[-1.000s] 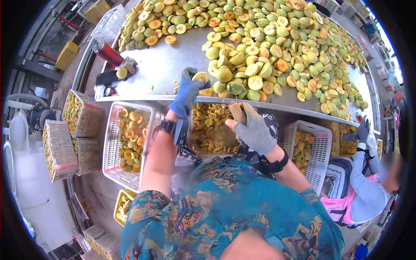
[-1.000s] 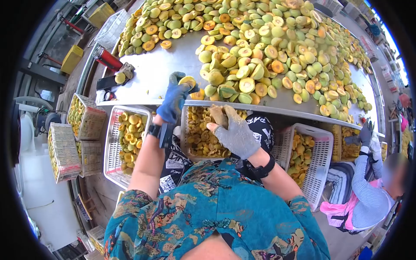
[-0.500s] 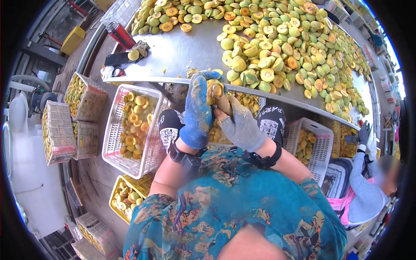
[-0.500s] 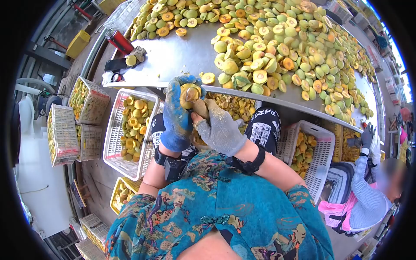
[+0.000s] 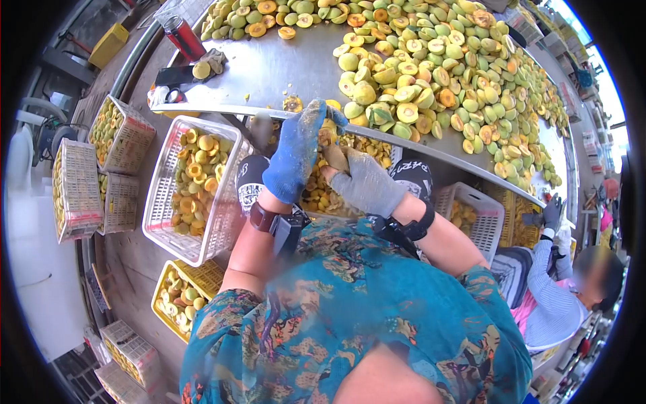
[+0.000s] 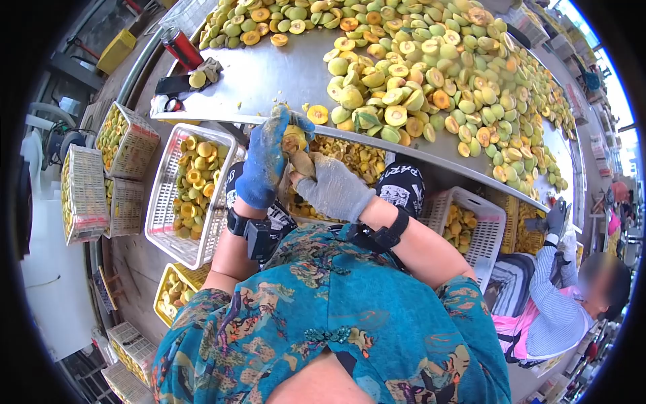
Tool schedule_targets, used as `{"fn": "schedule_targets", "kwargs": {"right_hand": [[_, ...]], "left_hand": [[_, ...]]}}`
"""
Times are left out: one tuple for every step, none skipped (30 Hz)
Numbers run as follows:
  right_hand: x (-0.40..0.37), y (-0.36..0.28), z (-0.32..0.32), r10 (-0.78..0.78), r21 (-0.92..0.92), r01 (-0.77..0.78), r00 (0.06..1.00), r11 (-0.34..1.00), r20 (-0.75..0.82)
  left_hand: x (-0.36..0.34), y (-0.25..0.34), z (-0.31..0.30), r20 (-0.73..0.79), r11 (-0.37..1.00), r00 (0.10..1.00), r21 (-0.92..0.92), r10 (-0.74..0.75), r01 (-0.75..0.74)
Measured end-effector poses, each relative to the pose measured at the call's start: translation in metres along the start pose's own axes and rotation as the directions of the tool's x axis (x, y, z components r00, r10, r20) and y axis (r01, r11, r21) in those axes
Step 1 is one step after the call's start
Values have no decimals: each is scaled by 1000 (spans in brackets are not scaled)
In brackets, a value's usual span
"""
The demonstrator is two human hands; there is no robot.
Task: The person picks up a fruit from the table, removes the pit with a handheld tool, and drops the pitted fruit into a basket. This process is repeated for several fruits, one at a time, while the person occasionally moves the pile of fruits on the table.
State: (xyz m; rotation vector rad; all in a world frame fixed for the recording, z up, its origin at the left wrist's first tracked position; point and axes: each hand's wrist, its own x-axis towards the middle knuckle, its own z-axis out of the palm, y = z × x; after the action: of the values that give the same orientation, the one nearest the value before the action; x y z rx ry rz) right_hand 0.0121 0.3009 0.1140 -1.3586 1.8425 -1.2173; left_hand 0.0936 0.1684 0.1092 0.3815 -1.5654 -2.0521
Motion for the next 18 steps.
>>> {"fn": "schedule_targets", "kwargs": {"right_hand": [[0,-1,1,0,0,0,1000,1000,0],[-1,-2,1,169,188,-185,981,965,99],[-3,-3,1,309,350,-372,924,860,223],[-3,-6,-2,312,355,-374,924,857,221],[-4,-11,-7,293,309,-345,934,886,204],[-4,-13,-11,272,261,-314,944,913,188],[-2,-10,-15,274,262,-316,944,912,186],[0,-5,-19,317,253,-384,910,888,267],[0,-1,-21,358,241,-451,868,860,345],[-4,2,-21,362,246,-454,868,856,341],[-7,7,-22,271,546,-546,820,636,504],[-9,11,-21,114,725,-616,780,307,615],[-9,15,-17,71,738,-597,790,316,609],[-9,15,-18,72,736,-599,789,315,611],[-8,15,-21,28,752,-624,773,212,634],[-9,15,-23,-18,757,-645,760,104,650],[-8,19,-21,-41,778,-608,783,155,620],[-11,21,-23,-39,781,-605,786,154,617]], "left_hand": [[1,-4,0,5,991,996,101,87,-87],[3,-6,1,20,965,985,200,169,-170],[4,-7,2,24,966,986,201,164,-166],[6,-7,3,67,945,973,230,222,-231],[6,-8,4,112,921,955,255,275,-295],[9,-7,3,115,922,956,255,269,-290],[12,-5,0,176,928,960,270,216,-259],[15,-3,-1,237,930,958,287,162,-228],[17,-2,-2,242,931,957,287,157,-225],[19,-1,-1,277,931,954,306,114,-200],[21,-1,0,311,928,948,326,73,-179],[23,-6,6,315,929,946,324,71,-178],[24,-15,16,260,991,956,-18,134,-134],[25,-23,22,183,928,967,-360,176,-100],[32,-28,24,272,823,945,-568,181,6],[32,-33,24,273,823,945,-568,178,10],[30,-21,31,185,815,982,-574,37,77],[30,-14,35,97,799,990,-585,-105,142]]}}
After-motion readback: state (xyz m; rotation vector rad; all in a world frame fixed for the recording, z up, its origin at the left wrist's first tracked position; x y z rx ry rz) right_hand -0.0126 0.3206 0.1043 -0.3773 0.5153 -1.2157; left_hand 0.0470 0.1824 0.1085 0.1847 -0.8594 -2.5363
